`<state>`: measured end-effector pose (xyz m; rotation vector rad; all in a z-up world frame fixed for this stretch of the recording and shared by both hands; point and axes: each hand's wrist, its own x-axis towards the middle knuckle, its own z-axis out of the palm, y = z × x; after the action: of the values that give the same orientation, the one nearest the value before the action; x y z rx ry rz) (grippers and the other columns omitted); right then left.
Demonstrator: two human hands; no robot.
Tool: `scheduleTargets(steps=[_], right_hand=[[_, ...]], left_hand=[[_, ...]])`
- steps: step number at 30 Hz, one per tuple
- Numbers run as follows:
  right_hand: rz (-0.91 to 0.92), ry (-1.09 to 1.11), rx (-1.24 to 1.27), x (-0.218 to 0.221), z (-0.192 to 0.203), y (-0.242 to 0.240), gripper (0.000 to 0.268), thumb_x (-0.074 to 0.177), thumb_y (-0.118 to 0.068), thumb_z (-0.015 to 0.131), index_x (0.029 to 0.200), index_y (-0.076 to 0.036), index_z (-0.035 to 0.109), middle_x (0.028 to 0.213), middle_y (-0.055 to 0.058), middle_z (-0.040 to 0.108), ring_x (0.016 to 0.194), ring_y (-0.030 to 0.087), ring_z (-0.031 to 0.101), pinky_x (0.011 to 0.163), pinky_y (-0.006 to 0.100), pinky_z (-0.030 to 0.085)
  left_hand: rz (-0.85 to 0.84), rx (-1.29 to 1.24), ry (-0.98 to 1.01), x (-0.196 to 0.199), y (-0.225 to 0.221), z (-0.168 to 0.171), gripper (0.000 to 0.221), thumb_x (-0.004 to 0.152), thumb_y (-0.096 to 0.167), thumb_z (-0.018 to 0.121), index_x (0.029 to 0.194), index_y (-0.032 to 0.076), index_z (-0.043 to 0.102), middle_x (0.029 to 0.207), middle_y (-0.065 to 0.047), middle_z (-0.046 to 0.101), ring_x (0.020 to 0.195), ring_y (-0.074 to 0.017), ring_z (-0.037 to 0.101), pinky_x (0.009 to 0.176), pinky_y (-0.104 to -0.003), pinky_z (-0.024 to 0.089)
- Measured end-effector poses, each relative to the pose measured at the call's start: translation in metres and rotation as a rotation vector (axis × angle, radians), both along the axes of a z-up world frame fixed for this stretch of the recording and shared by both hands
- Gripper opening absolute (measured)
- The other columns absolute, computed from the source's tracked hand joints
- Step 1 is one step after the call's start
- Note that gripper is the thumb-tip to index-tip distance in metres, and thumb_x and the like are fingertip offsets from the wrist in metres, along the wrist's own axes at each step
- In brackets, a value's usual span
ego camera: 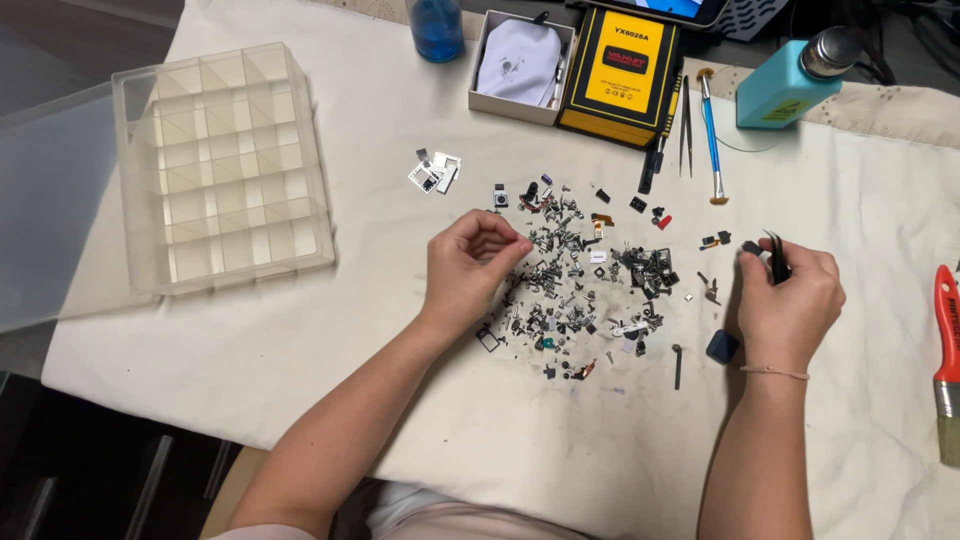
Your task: Sorting through a pile of various small electronic components, including screws, brackets, and SIM trays, on a repair workbench.
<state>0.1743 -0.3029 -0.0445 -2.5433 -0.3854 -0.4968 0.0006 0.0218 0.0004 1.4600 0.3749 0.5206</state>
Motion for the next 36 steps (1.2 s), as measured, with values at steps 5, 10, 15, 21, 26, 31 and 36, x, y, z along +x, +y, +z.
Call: scheduleTargets(steps=[5, 10, 15, 21, 26, 31, 36], right_hand=[[0.055, 0.068, -0.017, -0.012, 0.017, 0.02, 0.036, 0.106, -0.019, 0.066, 0.133, 0.002, 0.074, 0.114, 0.018, 0.06, 0.107, 0.034, 0.062, 0.098, 0.046, 0.046], [0.26, 0.227, 0.017, -0.01, 0.032, 0.064, 0.034, 0.106, -0.017, 0.062, 0.135, -0.002, 0.073, 0.112, 0.017, 0.067, 0.106, 0.031, 0.063, 0.099, 0.04, 0.045], [0.223, 0.369, -0.158, 0.012, 0.034, 0.088, 0.036, 0.109, -0.018, 0.059, 0.142, -0.007, 0.069, 0.119, 0.019, 0.068, 0.115, 0.039, 0.064, 0.097, 0.051, 0.051], [0.238, 0.477, -0.198, 0.011, 0.053, 0.108, 0.034, 0.103, -0.013, 0.065, 0.135, -0.005, 0.072, 0.117, 0.018, 0.07, 0.109, 0.04, 0.068, 0.091, 0.051, 0.055], [0.204, 0.477, -0.197, 0.017, 0.048, 0.108, 0.027, 0.101, -0.013, 0.07, 0.127, -0.007, 0.076, 0.124, 0.016, 0.066, 0.109, 0.04, 0.066, 0.088, 0.053, 0.056], [0.181, 0.487, -0.175, 0.019, 0.04, 0.105, 0.023, 0.1, -0.013, 0.073, 0.121, -0.008, 0.079, 0.121, 0.013, 0.066, 0.107, 0.038, 0.066, 0.085, 0.051, 0.058], [0.24, 0.451, -0.211, 0.02, 0.032, 0.1, 0.018, 0.099, -0.014, 0.072, 0.114, -0.015, 0.081, 0.109, 0.008, 0.074, 0.103, 0.04, 0.069, 0.089, 0.052, 0.056]], left_hand=[[0.121, 0.297, -0.057, -0.011, 0.042, -0.01, 0.012, 0.088, 0.004, 0.08, 0.092, 0.006, 0.069, 0.086, -0.007, 0.074, 0.081, -0.0152, 0.075, 0.08, -0.025, 0.065], [0.22, 0.359, 0.001, -0.011, 0.065, -0.028, 0.008, 0.09, 0.004, 0.075, 0.092, 0.006, 0.068, 0.086, -0.005, 0.073, 0.081, -0.0139, 0.072, 0.079, -0.024, 0.063], [0.147, 0.506, 0.033, -0.007, 0.066, -0.031, 0.015, 0.085, -0.001, 0.081, 0.091, 0.007, 0.071, 0.084, -0.008, 0.078, 0.081, -0.0223, 0.078, 0.077, -0.03, 0.065], [0.186, 0.56, 0.023, -0.01, 0.064, -0.024, 0.014, 0.087, 0.004, 0.081, 0.091, 0.012, 0.071, 0.085, -0.003, 0.079, 0.081, -0.0189, 0.078, 0.076, -0.029, 0.064], [0.185, 0.516, 0.003, -0.008, 0.064, -0.022, 0.014, 0.087, 0.001, 0.079, 0.09, 0.011, 0.071, 0.084, -0.006, 0.079, 0.081, -0.021, 0.078, 0.076, -0.032, 0.065], [0.165, 0.525, 0.022, -0.008, 0.064, -0.021, 0.012, 0.087, 0.0, 0.079, 0.09, 0.01, 0.072, 0.084, -0.006, 0.079, 0.08, -0.0216, 0.078, 0.076, -0.032, 0.065], [0.179, 0.545, 0.058, -0.008, 0.067, -0.018, 0.013, 0.087, 0.001, 0.079, 0.091, 0.012, 0.072, 0.085, -0.004, 0.08, 0.08, -0.0186, 0.078, 0.077, -0.029, 0.064]])
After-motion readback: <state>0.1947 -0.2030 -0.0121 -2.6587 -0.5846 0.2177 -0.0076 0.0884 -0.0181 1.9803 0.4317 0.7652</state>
